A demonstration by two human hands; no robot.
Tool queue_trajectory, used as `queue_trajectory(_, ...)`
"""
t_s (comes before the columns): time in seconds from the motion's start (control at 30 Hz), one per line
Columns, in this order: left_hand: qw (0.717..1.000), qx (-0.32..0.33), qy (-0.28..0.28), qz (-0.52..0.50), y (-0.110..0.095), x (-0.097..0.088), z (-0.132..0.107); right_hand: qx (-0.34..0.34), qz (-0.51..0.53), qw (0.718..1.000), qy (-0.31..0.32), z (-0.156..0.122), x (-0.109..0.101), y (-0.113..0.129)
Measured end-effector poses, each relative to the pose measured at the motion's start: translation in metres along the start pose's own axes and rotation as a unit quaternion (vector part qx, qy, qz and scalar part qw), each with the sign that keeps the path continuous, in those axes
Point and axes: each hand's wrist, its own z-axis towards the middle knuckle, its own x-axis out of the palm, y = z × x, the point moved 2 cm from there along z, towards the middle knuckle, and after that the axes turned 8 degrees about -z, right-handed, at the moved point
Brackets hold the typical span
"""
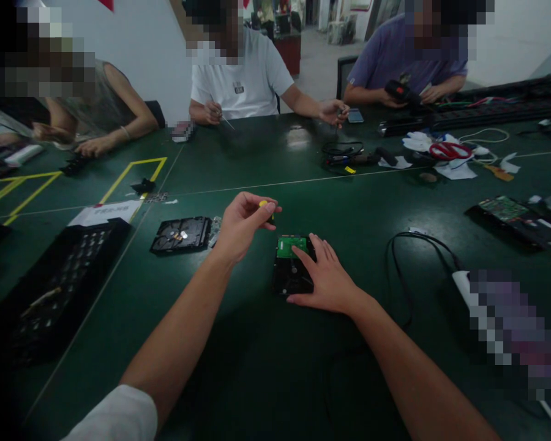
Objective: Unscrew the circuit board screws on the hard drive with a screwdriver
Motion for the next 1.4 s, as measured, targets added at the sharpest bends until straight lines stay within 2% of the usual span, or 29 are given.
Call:
queue_trajectory(0.17,0.999,0.005,0.046,0.008,-0.003,-0.001,0.000,0.000,0.001,1.000,0.000,0.000,0.000,0.000)
queue_trajectory(0.33,0.996,-0.029,0.079,-0.026,-0.003,0.001,-0.002,-0.006,-0.001,1.000,-0.007,0.000,0.001,-0.001)
queue_trajectory(0.63,0.995,0.043,0.011,0.085,-0.003,0.001,-0.002,-0.001,0.007,1.000,-0.001,-0.001,-0.001,-0.001)
queue_trajectory(0.8,0.994,0.045,-0.005,0.097,0.002,-0.001,-0.001,0.002,0.006,1.000,0.009,-0.001,-0.001,-0.001)
queue_trajectory(0.9,0.995,0.053,0.020,0.086,0.004,-0.003,0.000,0.001,0.006,1.000,0.004,-0.001,0.000,-0.001)
queue_trajectory(1.07,0.985,0.069,0.079,0.136,-0.002,-0.006,0.001,0.000,0.003,1.000,-0.002,0.000,0.001,-0.002)
queue_trajectory(1.4,0.990,0.022,0.129,0.047,-0.008,-0.003,-0.003,-0.006,0.000,1.000,-0.009,-0.001,0.002,-0.002)
